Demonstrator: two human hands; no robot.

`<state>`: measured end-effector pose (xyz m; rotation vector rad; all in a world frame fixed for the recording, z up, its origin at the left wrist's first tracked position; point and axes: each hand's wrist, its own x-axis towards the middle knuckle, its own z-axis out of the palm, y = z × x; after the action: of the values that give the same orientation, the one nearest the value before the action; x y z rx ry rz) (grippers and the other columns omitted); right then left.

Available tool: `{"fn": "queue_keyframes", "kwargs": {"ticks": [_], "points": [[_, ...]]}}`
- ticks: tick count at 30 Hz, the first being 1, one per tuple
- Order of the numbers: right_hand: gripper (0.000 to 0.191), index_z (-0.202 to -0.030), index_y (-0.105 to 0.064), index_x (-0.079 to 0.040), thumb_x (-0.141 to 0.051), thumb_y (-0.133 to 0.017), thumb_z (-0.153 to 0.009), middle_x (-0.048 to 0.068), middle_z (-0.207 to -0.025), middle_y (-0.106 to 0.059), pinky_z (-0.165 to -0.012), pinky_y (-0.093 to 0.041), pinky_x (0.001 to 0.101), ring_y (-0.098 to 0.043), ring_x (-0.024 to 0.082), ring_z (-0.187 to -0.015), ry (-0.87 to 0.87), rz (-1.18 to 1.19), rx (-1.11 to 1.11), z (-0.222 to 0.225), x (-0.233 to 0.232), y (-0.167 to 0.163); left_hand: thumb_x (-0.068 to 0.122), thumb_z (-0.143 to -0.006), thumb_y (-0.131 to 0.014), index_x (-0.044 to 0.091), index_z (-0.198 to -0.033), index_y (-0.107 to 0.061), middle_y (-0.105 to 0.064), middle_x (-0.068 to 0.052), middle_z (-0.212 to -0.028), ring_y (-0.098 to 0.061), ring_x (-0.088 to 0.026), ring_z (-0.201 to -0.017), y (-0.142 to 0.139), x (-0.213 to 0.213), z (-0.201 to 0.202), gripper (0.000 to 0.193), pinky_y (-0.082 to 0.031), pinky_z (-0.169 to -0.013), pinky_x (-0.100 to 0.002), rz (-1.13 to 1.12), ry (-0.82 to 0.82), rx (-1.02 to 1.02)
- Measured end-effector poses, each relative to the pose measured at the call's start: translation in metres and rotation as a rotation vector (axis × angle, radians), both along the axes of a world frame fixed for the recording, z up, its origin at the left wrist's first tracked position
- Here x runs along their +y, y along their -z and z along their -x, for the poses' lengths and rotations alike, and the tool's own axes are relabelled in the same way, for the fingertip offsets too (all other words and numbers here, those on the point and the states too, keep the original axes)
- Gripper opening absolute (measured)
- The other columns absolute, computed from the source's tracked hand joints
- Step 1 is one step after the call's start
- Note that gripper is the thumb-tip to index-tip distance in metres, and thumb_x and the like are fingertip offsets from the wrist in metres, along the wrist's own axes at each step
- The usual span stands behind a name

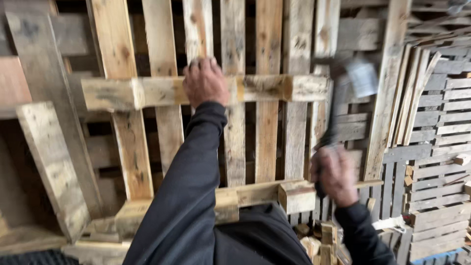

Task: The person assembles a wooden pallet by positioning planks and hammering nails to secure them. They repeatedly place planks, align them, and drive nails with a hammer, occasionally retrieving additional nails from a nearby container.

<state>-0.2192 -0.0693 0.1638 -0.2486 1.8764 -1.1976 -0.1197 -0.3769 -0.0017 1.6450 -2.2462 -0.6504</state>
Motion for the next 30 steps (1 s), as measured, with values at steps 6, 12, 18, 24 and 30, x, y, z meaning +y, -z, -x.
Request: {"fn": "queue_keyframes", "kwargs": {"ticks": [6, 12, 18, 24, 30], "points": [[0.037, -0.115, -0.051, -0.006, -0.042, -0.051, -0.107, -0.003, -0.073, -0.055, -0.048, -0.049, 0.0243, -0.052, 0.009, -0.056, -0.259, 0.04, 0.351, 0.042, -0.005, -0.035, 0.035, -0.106, -0.046, 0.011, -0.112, -0.071, -0.069, -0.01, -0.119, -0.061, -0.031, -0.113, 0.008, -0.004, 0.0, 0.035, -0.053, -0.093, -0.047, -0.012, 0.015, -0.046], [0.039, -0.106, -0.053, -0.002, -0.041, -0.051, -0.105, 0.003, -0.065, -0.053, -0.037, -0.048, 0.0332, -0.049, 0.017, -0.042, -0.819, -0.768, 0.551, 0.034, -0.021, 0.032, 0.035, -0.105, -0.047, 0.01, -0.111, -0.071, -0.069, -0.011, -0.122, -0.06, -0.032, -0.115, 0.003, -0.005, -0.004, 0.035, -0.051, -0.095, -0.048, 0.025, -0.016, -0.002], [0.041, -0.101, -0.054, -0.001, -0.042, -0.054, -0.104, 0.002, -0.062, -0.055, -0.041, -0.049, 0.027, -0.053, 0.008, -0.048, -0.341, -0.476, 0.39, -0.002, 0.005, 0.026, 0.035, -0.109, -0.048, 0.007, -0.115, -0.069, -0.067, -0.014, -0.123, -0.059, -0.035, -0.118, -0.004, -0.002, -0.006, 0.036, -0.05, -0.099, -0.05, 0.04, -0.005, 0.014], [0.042, -0.101, -0.053, -0.008, -0.05, -0.057, -0.102, 0.001, -0.064, -0.052, -0.044, -0.047, 0.0273, -0.05, 0.01, -0.05, -0.04, 0.224, 0.015, -0.014, 0.018, 0.07, 0.034, -0.103, -0.049, 0.009, -0.112, -0.07, -0.067, -0.014, -0.124, -0.058, -0.035, -0.117, 0.004, -0.003, -0.003, 0.034, -0.049, -0.097, -0.049, 0.034, 0.016, 0.012], [0.051, -0.095, -0.058, -0.005, -0.056, -0.054, -0.095, 0.002, -0.061, -0.053, -0.041, -0.044, 0.0281, -0.05, 0.011, -0.047, -0.08, -0.361, 0.049, -0.032, 0.034, 0.082, 0.034, -0.105, -0.048, 0.011, -0.11, -0.071, -0.066, -0.015, -0.122, -0.058, -0.038, -0.115, -0.002, 0.0, -0.002, 0.033, -0.049, -0.095, -0.05, 0.034, 0.02, 0.018]]}}
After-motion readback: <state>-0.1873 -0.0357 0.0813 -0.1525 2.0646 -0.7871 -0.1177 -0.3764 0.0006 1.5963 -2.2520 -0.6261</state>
